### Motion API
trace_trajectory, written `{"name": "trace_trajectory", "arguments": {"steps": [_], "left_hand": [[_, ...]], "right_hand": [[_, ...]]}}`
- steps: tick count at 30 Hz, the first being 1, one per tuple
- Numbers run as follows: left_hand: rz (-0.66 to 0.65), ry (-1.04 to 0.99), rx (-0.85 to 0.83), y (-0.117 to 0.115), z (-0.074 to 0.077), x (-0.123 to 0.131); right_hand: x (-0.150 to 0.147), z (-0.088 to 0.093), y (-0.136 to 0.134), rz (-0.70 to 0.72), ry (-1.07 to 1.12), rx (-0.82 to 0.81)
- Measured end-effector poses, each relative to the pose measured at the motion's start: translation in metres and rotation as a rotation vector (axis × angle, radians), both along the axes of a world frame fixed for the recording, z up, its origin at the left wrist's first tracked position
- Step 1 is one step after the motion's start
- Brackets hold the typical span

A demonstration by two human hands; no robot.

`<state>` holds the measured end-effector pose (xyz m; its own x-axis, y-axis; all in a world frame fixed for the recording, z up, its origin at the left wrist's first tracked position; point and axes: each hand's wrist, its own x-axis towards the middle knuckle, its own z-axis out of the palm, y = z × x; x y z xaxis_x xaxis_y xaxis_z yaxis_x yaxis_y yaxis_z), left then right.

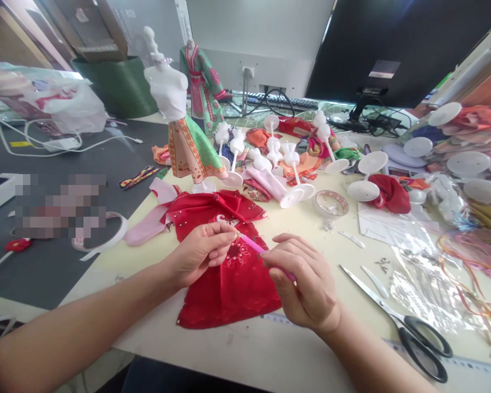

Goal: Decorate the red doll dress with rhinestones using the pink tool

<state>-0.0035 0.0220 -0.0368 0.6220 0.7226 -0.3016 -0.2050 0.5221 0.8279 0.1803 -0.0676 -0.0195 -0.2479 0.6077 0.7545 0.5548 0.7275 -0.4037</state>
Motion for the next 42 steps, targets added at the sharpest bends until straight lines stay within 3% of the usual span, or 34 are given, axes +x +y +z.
{"name": "trace_trajectory", "arguments": {"steps": [6,14,18,20,22,25,28,37,42], "left_hand": [[0.006,0.044,0.029,0.001,-0.001,0.000],[-0.002,0.044,0.059,0.001,-0.005,0.002],[0.005,0.141,0.094,0.005,-0.001,0.000],[-0.034,0.279,0.195,0.009,0.006,-0.006],[-0.145,0.439,0.420,0.014,0.016,-0.013],[-0.340,0.645,0.767,0.018,0.032,-0.024],[-0.406,0.770,0.962,0.020,0.039,-0.031],[-0.502,0.891,1.089,0.026,0.032,-0.034],[-0.437,0.941,1.095,0.023,0.037,-0.030]], "right_hand": [[0.000,0.000,0.000,0.012,-0.018,-0.009],[-0.004,-0.005,-0.004,-0.087,0.256,-0.156],[-0.005,-0.004,-0.003,-0.123,0.382,-0.179],[-0.005,-0.004,-0.003,-0.153,0.417,-0.175],[-0.004,-0.004,-0.003,-0.174,0.386,-0.184],[-0.002,-0.006,-0.003,-0.147,0.259,-0.205],[-0.001,-0.009,-0.002,-0.091,0.135,-0.188],[-0.001,-0.016,0.005,-0.105,0.018,-0.223],[-0.005,-0.022,0.008,-0.168,0.027,-0.227]]}}
